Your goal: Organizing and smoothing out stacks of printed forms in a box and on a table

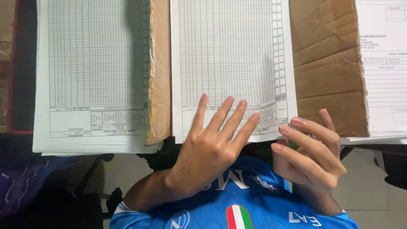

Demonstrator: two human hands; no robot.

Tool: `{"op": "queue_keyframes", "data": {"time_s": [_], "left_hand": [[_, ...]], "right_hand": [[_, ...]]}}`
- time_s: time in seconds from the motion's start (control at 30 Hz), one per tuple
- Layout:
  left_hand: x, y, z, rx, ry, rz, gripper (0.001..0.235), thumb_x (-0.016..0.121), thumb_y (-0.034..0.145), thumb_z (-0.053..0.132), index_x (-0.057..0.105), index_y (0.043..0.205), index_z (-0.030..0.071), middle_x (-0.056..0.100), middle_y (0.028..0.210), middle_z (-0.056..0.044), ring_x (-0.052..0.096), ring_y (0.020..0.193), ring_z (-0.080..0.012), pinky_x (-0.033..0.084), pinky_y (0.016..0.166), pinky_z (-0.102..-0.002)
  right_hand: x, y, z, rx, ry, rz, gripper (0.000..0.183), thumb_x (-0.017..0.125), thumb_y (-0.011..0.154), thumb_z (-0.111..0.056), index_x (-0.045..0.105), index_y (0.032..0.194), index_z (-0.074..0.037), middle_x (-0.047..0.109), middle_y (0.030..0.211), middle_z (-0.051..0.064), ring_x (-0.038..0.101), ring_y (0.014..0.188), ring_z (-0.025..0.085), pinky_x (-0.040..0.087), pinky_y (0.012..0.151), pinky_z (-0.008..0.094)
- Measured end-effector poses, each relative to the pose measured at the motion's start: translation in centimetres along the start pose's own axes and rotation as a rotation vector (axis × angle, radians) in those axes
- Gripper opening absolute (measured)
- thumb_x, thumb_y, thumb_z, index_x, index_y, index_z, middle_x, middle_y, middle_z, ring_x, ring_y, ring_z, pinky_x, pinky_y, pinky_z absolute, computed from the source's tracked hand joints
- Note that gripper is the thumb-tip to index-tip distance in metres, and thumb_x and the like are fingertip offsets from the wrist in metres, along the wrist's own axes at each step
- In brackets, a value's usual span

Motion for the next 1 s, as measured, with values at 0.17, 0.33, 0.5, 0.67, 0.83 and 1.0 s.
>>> {"op": "queue_keyframes", "data": {"time_s": [0.17,0.33,0.5,0.67,0.83,1.0], "left_hand": [[1.2,-0.1,-0.5,-0.013,-0.023,-0.039,0.042,0.066,0.106,0.036,0.063,0.143,0.015,0.068,0.14,-0.017,0.064,0.131,-0.0369,0.043,0.112,-0.064],[2.0,0.0,-1.1,-0.056,-0.011,-0.067,0.058,0.076,0.099,0.046,0.059,0.145,0.015,0.065,0.144,-0.016,0.061,0.135,-0.037,0.043,0.114,-0.062],[1.9,0.2,-1.3,-0.061,-0.027,-0.056,0.053,0.075,0.099,0.045,0.064,0.141,0.014,0.065,0.143,-0.017,0.061,0.134,-0.0354,0.044,0.113,-0.06],[2.0,0.2,-1.3,-0.059,-0.047,-0.056,0.05,0.074,0.1,0.043,0.066,0.139,0.013,0.065,0.143,-0.017,0.06,0.134,-0.0343,0.044,0.113,-0.061],[2.2,0.1,-1.3,-0.061,-0.044,-0.062,0.053,0.075,0.099,0.044,0.064,0.141,0.015,0.063,0.146,-0.016,0.059,0.136,-0.0338,0.044,0.113,-0.061],[2.3,-0.1,-1.4,-0.073,-0.032,-0.054,0.055,0.077,0.098,0.047,0.063,0.141,0.017,0.062,0.146,-0.014,0.059,0.137,-0.0325,0.046,0.11,-0.063]], "right_hand": [[0.6,-0.2,-0.3,0.004,0.012,-0.047,0.016,0.065,0.099,-0.001,0.07,0.103,-0.015,0.071,0.11,0.013,0.066,0.107,0.035,0.043,0.119,0.063],[0.8,-0.1,-0.1,0.01,0.023,-0.038,0.014,0.065,0.098,-0.001,0.07,0.102,-0.014,0.071,0.109,0.016,0.067,0.106,0.037,0.043,0.118,0.064],[0.9,-0.1,0.1,0.021,0.036,-0.066,0.015,0.067,0.098,0.0,0.07,0.104,-0.014,0.071,0.113,0.016,0.067,0.111,0.038,0.044,0.118,0.066],[1.2,0.1,0.1,0.034,0.049,-0.078,0.013,0.069,0.097,-0.002,0.071,0.103,-0.014,0.07,0.114,0.015,0.066,0.111,0.036,0.044,0.118,0.067],[1.5,0.3,0.2,0.031,0.056,-0.077,0.012,0.069,0.097,-0.003,0.071,0.103,-0.014,0.07,0.114,0.013,0.066,0.11,0.036,0.044,0.118,0.067],[1.9,0.8,0.2,0.029,0.066,-0.07,0.014,0.068,0.096,-0.001,0.071,0.103,-0.013,0.07,0.114,0.015,0.066,0.11,0.036,0.044,0.117,0.067]]}}
Point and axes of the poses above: each hand's wrist, its own y-axis towards the middle knuckle, its own x-axis out of the palm, z = x × y, the point moved 10 cm from there along y, towards the middle knuckle
